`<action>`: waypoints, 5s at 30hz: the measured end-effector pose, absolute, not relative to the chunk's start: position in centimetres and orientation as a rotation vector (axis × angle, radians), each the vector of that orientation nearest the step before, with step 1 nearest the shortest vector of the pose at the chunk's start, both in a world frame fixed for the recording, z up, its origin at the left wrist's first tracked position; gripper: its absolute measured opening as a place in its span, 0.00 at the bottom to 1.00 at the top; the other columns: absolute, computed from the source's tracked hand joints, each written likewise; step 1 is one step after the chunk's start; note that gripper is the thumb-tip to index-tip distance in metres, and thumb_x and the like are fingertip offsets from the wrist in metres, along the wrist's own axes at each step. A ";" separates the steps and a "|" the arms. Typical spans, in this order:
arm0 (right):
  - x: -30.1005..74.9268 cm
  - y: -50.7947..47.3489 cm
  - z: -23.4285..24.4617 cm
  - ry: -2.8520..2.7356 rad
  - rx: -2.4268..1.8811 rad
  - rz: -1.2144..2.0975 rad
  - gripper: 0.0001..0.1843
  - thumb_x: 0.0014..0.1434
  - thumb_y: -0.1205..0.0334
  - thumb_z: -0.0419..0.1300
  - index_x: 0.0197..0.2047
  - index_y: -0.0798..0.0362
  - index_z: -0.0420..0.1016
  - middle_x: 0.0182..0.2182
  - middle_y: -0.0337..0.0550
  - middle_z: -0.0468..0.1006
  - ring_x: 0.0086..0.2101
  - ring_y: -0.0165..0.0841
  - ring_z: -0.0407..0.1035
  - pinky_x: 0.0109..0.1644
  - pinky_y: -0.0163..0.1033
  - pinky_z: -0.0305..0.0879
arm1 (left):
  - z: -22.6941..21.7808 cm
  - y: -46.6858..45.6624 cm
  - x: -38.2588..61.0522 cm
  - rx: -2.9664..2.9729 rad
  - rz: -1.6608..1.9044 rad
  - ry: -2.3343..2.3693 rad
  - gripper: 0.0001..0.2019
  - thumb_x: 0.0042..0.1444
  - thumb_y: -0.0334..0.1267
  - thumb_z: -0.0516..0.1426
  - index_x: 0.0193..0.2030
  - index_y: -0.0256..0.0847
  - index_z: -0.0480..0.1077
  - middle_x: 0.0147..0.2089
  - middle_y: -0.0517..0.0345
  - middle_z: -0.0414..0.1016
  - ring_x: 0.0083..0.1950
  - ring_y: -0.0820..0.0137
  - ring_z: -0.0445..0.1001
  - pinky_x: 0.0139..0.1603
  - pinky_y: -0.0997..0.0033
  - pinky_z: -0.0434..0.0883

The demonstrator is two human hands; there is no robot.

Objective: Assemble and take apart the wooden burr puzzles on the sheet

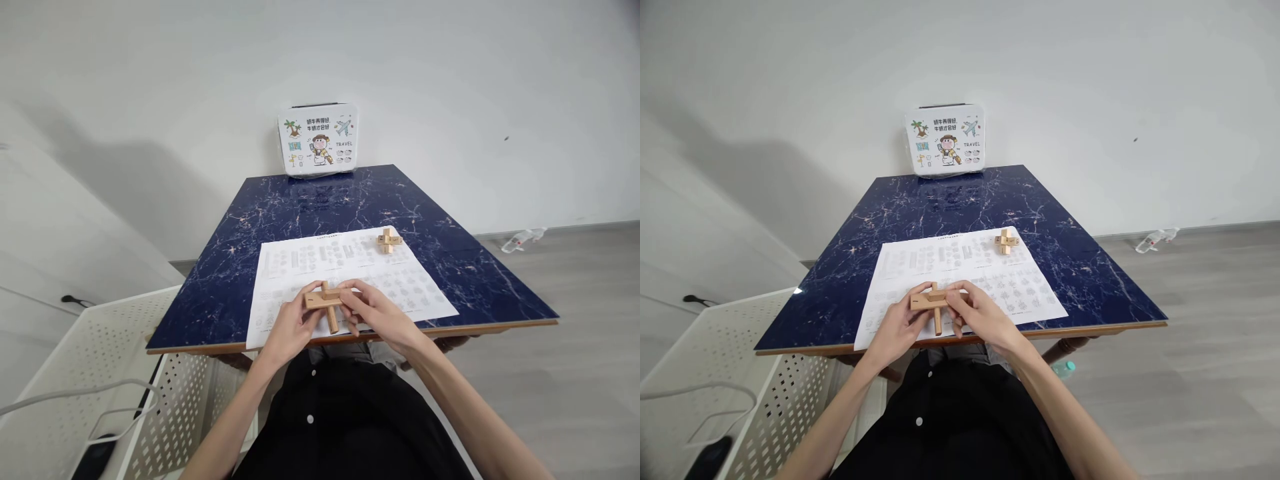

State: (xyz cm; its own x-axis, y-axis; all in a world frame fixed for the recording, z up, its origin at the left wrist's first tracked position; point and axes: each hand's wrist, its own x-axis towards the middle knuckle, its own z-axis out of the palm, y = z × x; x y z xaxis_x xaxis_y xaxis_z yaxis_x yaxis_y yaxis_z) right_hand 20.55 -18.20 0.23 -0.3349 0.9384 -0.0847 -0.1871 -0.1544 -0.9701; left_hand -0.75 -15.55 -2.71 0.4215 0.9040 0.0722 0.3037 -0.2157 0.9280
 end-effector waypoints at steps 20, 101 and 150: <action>19.9 -18.5 -1.2 -1.405 -1.016 1.237 0.20 0.71 0.41 0.58 0.54 0.47 0.74 0.39 0.44 0.78 0.40 0.39 0.72 0.47 0.45 0.68 | -2.7 -15.5 -0.4 1.722 0.849 1.035 0.25 0.69 0.44 0.59 0.69 0.41 0.65 0.60 0.47 0.80 0.60 0.55 0.81 0.63 0.55 0.77; 25.8 -19.5 -3.2 -1.330 -1.399 0.578 0.15 0.72 0.47 0.55 0.53 0.47 0.66 0.33 0.42 0.78 0.29 0.38 0.71 0.34 0.41 0.65 | 0.1 -16.0 -0.6 1.866 0.812 1.132 0.20 0.67 0.48 0.60 0.63 0.49 0.69 0.61 0.49 0.78 0.61 0.57 0.78 0.65 0.50 0.74; 24.8 -16.1 -2.6 -1.390 -1.304 0.975 0.16 0.67 0.49 0.58 0.53 0.48 0.67 0.52 0.46 0.74 0.32 0.32 0.74 0.32 0.40 0.67 | -0.5 -13.1 -7.7 1.936 0.842 1.516 0.22 0.64 0.56 0.59 0.58 0.46 0.75 0.62 0.50 0.79 0.63 0.52 0.79 0.62 0.50 0.76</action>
State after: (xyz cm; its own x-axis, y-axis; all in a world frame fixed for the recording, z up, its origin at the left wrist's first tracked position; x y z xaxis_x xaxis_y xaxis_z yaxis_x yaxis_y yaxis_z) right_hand 24.83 -16.15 -2.65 0.0313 0.9923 0.1198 0.2257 0.1098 -0.9680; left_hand -7.67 -13.07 -0.55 0.1737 0.9737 0.1472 0.6390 -0.2252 0.7355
